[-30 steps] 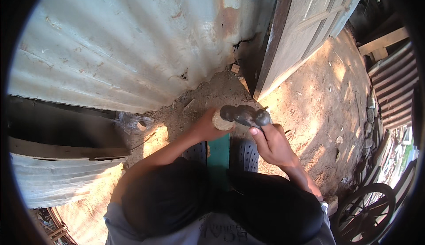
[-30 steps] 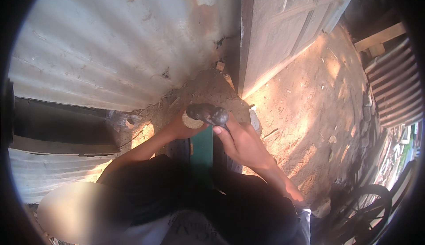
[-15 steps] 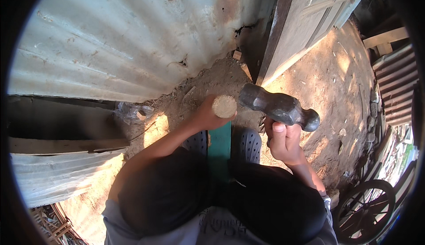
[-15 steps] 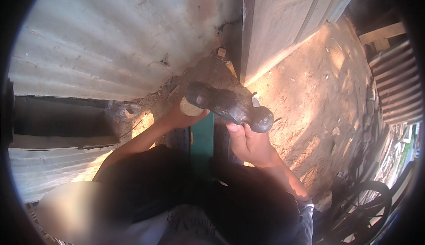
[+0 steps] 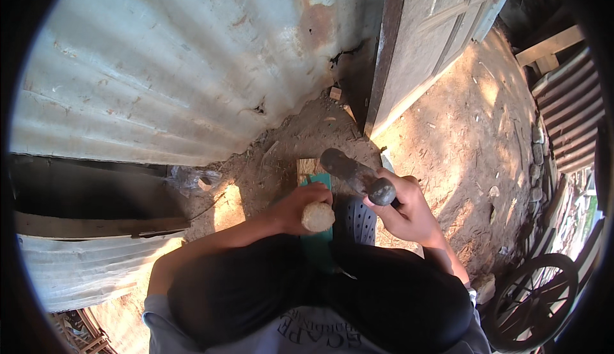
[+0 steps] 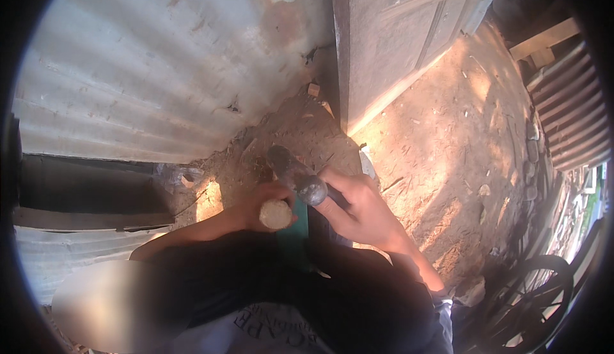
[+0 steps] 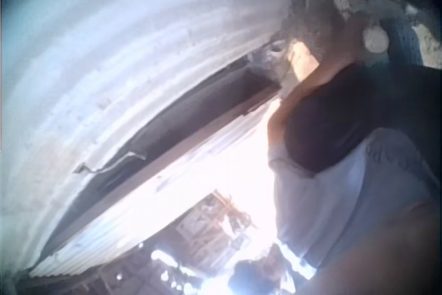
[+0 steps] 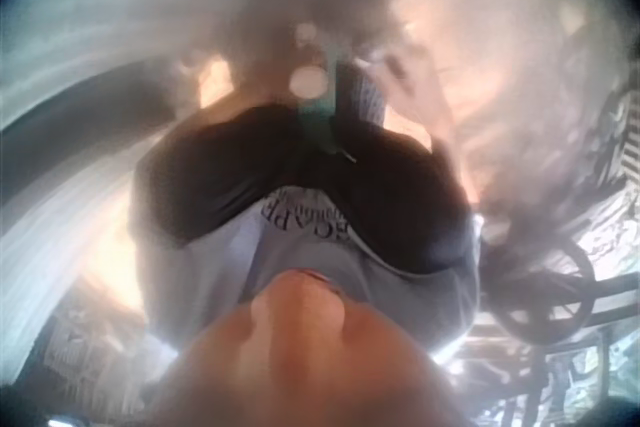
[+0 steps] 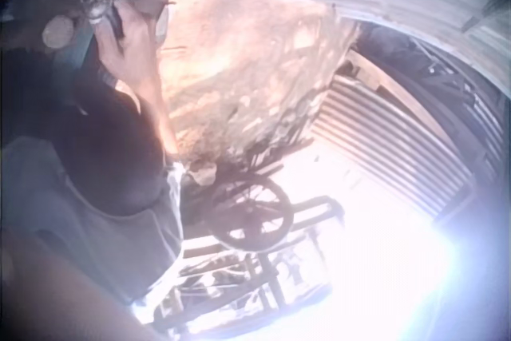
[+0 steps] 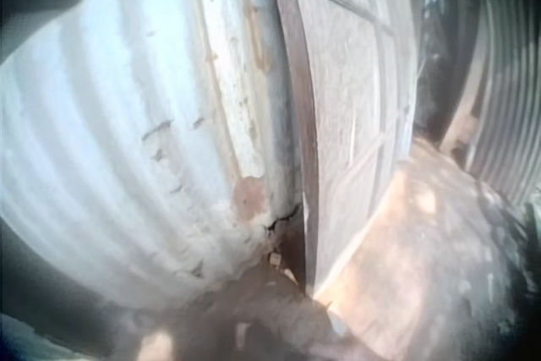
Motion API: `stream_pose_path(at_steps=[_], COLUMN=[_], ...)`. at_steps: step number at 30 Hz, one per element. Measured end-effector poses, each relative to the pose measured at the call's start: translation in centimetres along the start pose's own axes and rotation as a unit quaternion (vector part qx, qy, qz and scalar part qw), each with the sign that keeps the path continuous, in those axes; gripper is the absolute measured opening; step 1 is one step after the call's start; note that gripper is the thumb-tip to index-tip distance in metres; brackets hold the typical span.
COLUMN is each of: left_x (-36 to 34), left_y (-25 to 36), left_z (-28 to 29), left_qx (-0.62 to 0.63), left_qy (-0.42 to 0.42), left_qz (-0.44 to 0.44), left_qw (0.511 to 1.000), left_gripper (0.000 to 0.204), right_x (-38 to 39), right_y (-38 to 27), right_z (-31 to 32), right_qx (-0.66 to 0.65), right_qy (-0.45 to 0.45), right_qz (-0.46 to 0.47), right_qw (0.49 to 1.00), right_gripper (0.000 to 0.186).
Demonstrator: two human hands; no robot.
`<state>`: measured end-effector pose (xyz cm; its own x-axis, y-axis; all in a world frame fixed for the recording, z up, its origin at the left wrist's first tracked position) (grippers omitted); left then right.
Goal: The person sits on the ground and uses a hammer and chisel to carve a small cylindrical piece of wood placed on a green board. They repeatedly strike the chisel to shape the wood, occasionally repositioning the piece.
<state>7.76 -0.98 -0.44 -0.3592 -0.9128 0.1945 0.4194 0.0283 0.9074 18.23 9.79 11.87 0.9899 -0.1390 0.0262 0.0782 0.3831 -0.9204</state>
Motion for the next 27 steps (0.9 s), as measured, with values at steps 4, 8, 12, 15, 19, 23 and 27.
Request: stream_pose_path(at_steps=[4,8,12,15,19,23,27], left_x=[-1.3,0.7,1.1,-1.0,0.3,0.7,0.2], left_y=[1.4,3.4,0.1,-1.1,-1.9,-1.3,-0.9], left_z=[-3.6,-3.3,-6.0,-8.8,-10.7,-10.7,-11.8], left_qx=[-0.012,-0.057,-0.153,-0.274,-0.298,-0.323,-0.325], left_qy=[-0.100,-0.080,-0.224,-0.272,-0.270,-0.223,-0.184], left_qz=[-0.113,-0.226,-0.089,-0.116,-0.103,-0.134,-0.192], left_qw=[0.988,0.969,0.958,0.915,0.910,0.910,0.908], left_gripper=[0.044,0.049,0.030,0.025,0.020,0.019,0.016], right_x=[-0.1,-0.5,-0.5,1.4,3.6,4.9,4.9], right_y=[-1.4,-2.9,-7.1,-8.1,-6.2,-3.8,-4.0], right_z=[0.0,-0.3,-2.4,-5.9,-10.8,-14.3,-14.4], right_qx=[0.033,0.097,0.287,0.296,0.264,0.286,0.249], right_qy=[-0.064,-0.201,-0.395,-0.534,-0.561,-0.575,-0.556], right_qz=[0.010,0.018,-0.003,-0.039,0.014,0.002,0.027], right_qw=[0.997,0.975,0.873,0.791,0.784,0.767,0.792], right_gripper=[0.017,0.020,0.025,0.016,0.011,0.012,0.011])
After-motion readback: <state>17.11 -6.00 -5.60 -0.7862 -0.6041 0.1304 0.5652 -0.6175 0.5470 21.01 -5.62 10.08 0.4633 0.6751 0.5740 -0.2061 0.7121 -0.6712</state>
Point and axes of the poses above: each hand's wrist, its own x-axis away from the middle knuckle, its own z-axis out of the back of the hand, y = z × x, the point moved 7 cm from there along -x, towards the middle knuckle, and after that the axes turned 14 degrees about -y, right-handed, at the moved point
